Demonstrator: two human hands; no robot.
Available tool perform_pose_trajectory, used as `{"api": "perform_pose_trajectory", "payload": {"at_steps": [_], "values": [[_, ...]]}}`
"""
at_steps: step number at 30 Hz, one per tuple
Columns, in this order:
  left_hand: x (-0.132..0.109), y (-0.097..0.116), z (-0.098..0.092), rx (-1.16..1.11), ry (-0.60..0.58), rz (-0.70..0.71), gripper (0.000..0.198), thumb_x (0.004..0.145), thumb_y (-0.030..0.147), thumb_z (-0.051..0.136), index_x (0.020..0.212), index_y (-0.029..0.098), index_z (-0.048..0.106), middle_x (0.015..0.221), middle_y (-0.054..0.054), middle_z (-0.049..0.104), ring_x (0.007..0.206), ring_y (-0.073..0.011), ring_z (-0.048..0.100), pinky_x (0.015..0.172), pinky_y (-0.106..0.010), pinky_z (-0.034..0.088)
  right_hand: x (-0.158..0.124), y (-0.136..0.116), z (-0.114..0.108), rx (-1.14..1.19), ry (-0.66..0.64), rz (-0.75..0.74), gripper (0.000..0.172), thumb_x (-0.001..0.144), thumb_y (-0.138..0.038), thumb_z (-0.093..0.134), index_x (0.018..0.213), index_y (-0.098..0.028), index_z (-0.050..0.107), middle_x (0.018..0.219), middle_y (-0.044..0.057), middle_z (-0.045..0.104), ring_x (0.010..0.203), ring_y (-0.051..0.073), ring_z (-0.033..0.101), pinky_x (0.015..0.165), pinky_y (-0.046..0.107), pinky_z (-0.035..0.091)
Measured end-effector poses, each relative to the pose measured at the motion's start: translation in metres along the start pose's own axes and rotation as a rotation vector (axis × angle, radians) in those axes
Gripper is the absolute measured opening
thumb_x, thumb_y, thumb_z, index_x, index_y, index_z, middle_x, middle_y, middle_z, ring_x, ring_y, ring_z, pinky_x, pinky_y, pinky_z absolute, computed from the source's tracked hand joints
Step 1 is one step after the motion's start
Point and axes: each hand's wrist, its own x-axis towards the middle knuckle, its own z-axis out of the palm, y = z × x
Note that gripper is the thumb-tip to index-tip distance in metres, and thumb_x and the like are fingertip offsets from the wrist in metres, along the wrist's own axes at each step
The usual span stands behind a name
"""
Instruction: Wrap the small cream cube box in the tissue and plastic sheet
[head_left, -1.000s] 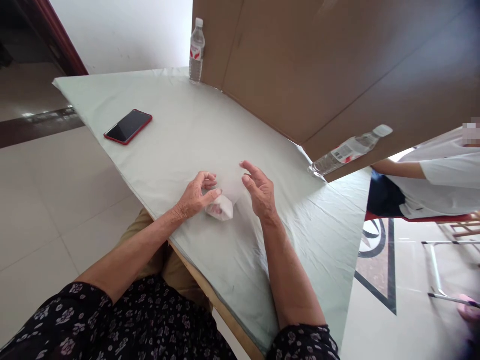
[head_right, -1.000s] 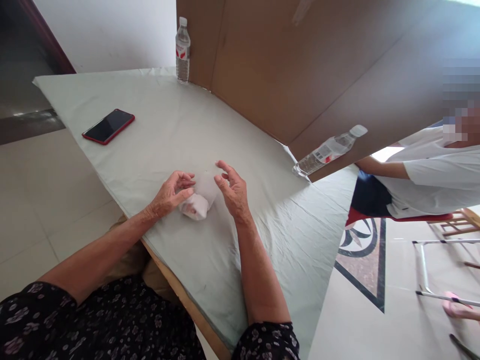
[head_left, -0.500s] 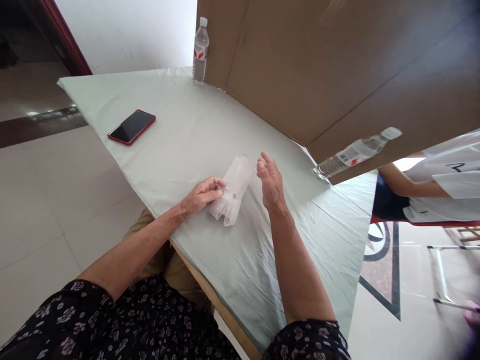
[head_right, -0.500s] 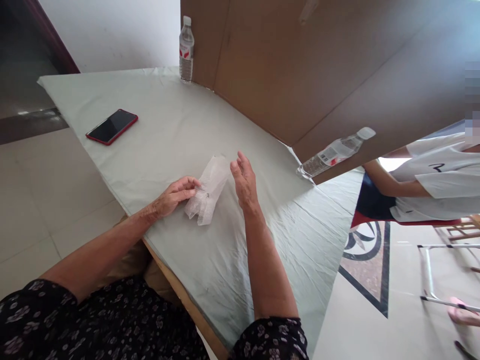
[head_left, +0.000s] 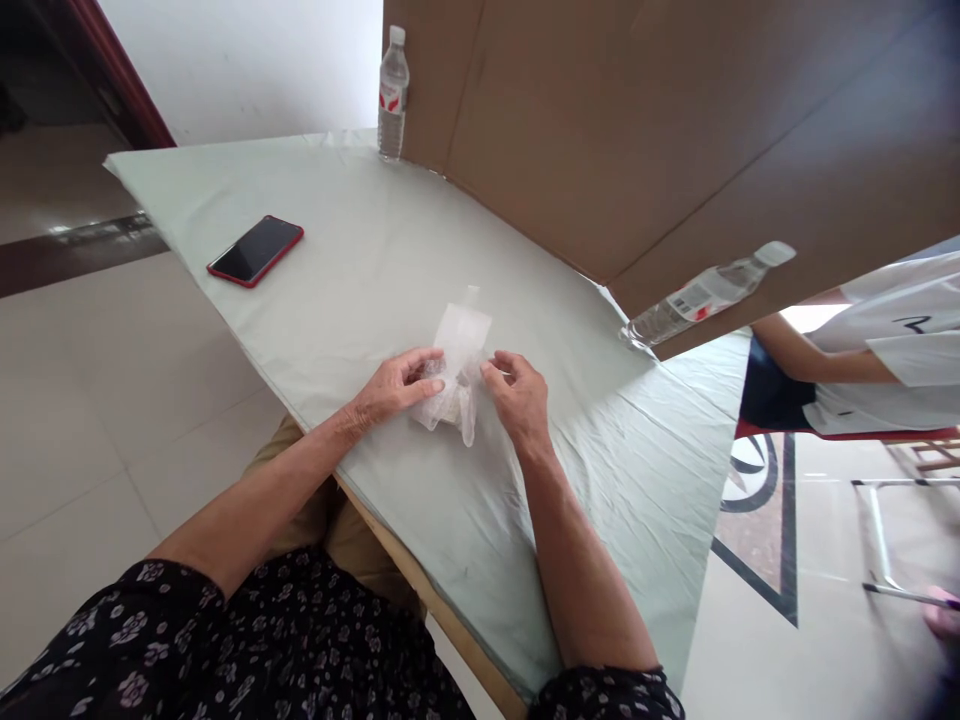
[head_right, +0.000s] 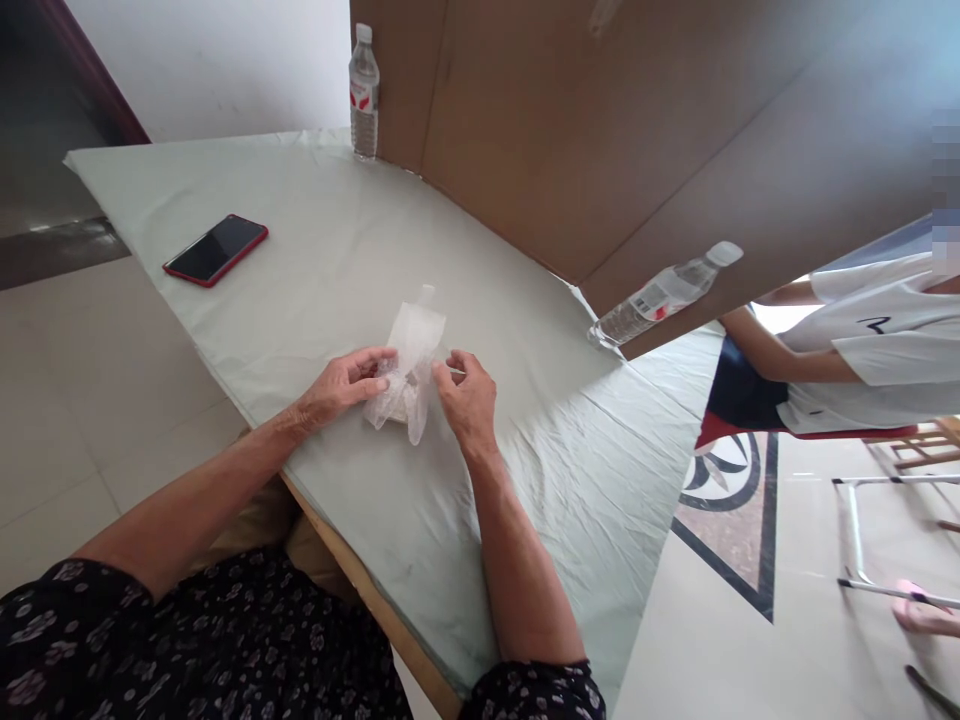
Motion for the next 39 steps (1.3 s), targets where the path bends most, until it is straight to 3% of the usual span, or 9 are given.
{"api": "perform_pose_trajectory", "payload": {"at_steps": [6,10,12,15,21,26,29,34,39], "values": [[-0.002,0.004,0.000,0.048,-0.029,0.038,0.075,0.077,0.041,0.073,0.143,0.012,0.051,0.134,-0.019,0.064,0.123,-0.0334,0.063,0.100,-0.046,0.054,-0.015,-0.015,-0.003,-0.083,-0.185,0.041,0.083,0.072,-0.062,0.074,0.139,-0.017,0.054,0.127,0.019,0.068,0.102,0.035,0.071,0.091,0.050,0.055],[-0.003,0.007,0.001,0.037,-0.061,0.027,0.074,0.079,0.044,0.070,0.143,0.013,0.050,0.134,-0.018,0.064,0.122,-0.0336,0.063,0.101,-0.046,0.052,-0.015,-0.013,0.004,-0.165,-0.105,-0.027,0.045,0.081,-0.042,0.062,0.117,-0.016,0.068,0.100,0.010,0.076,0.088,0.025,0.069,0.086,0.039,0.051],[-0.003,0.006,0.003,0.125,0.006,0.070,0.070,0.077,0.046,0.071,0.137,0.013,0.055,0.136,-0.018,0.061,0.122,-0.0331,0.061,0.102,-0.046,0.051,-0.012,-0.006,0.004,-0.145,-0.045,-0.067,0.028,0.083,-0.036,0.053,0.092,-0.018,0.072,0.080,0.004,0.073,0.075,0.020,0.064,0.077,0.033,0.048],[-0.002,0.002,0.007,0.321,0.146,0.169,0.059,0.070,0.045,0.076,0.120,0.015,0.065,0.142,-0.018,0.056,0.126,-0.0318,0.057,0.101,-0.043,0.050,-0.009,0.002,0.001,-0.028,-0.005,-0.054,0.028,0.083,-0.038,0.050,0.070,-0.019,0.066,0.061,-0.002,0.059,0.061,0.015,0.051,0.063,0.028,0.042],[0.002,-0.003,0.003,0.403,0.345,0.106,0.011,0.074,0.030,0.063,0.075,0.019,0.062,0.115,-0.009,0.071,0.096,-0.0203,0.067,0.090,-0.037,0.053,-0.003,0.014,0.000,0.245,0.002,0.031,0.026,0.079,-0.041,0.057,0.067,-0.019,0.063,0.063,-0.003,0.055,0.060,0.012,0.046,0.060,0.026,0.039],[0.006,-0.004,-0.009,0.547,0.615,0.086,0.013,0.073,0.018,0.058,0.062,0.021,0.051,0.095,-0.006,0.074,0.098,-0.0229,0.065,0.097,-0.042,0.049,0.010,0.034,-0.008,0.257,0.038,0.078,0.024,0.075,-0.042,0.060,0.070,-0.019,0.062,0.061,-0.003,0.055,0.058,0.013,0.047,0.058,0.027,0.039],[0.009,-0.007,-0.013,0.654,0.668,0.068,0.012,0.071,0.016,0.059,0.064,0.023,0.052,0.088,-0.005,0.073,0.094,-0.0248,0.063,0.095,-0.045,0.050,0.016,0.042,-0.017,0.163,0.031,0.093,0.031,0.071,-0.040,0.062,0.092,-0.018,0.065,0.067,-0.002,0.060,0.057,0.014,0.050,0.059,0.029,0.043],[0.005,-0.005,-0.011,0.665,0.682,0.163,0.005,0.074,0.018,0.057,0.076,0.022,0.055,0.088,-0.005,0.070,0.089,-0.0229,0.064,0.091,-0.043,0.053,0.012,0.028,-0.029,0.007,0.231,-0.081,0.044,0.074,-0.039,0.063,0.112,-0.018,0.062,0.095,0.006,0.068,0.073,0.016,0.061,0.075,0.035,0.052],[-0.006,0.003,-0.002,0.711,0.418,0.499,0.035,0.086,0.029,0.054,0.119,0.020,0.059,0.121,-0.010,0.069,0.128,-0.0268,0.055,0.112,-0.046,0.040,-0.001,0.007,-0.023,0.028,-0.031,-0.253,0.046,0.082,-0.052,0.064,0.116,-0.021,0.066,0.120,0.013,0.070,0.107,0.026,0.065,0.089,0.041,0.053]]}}
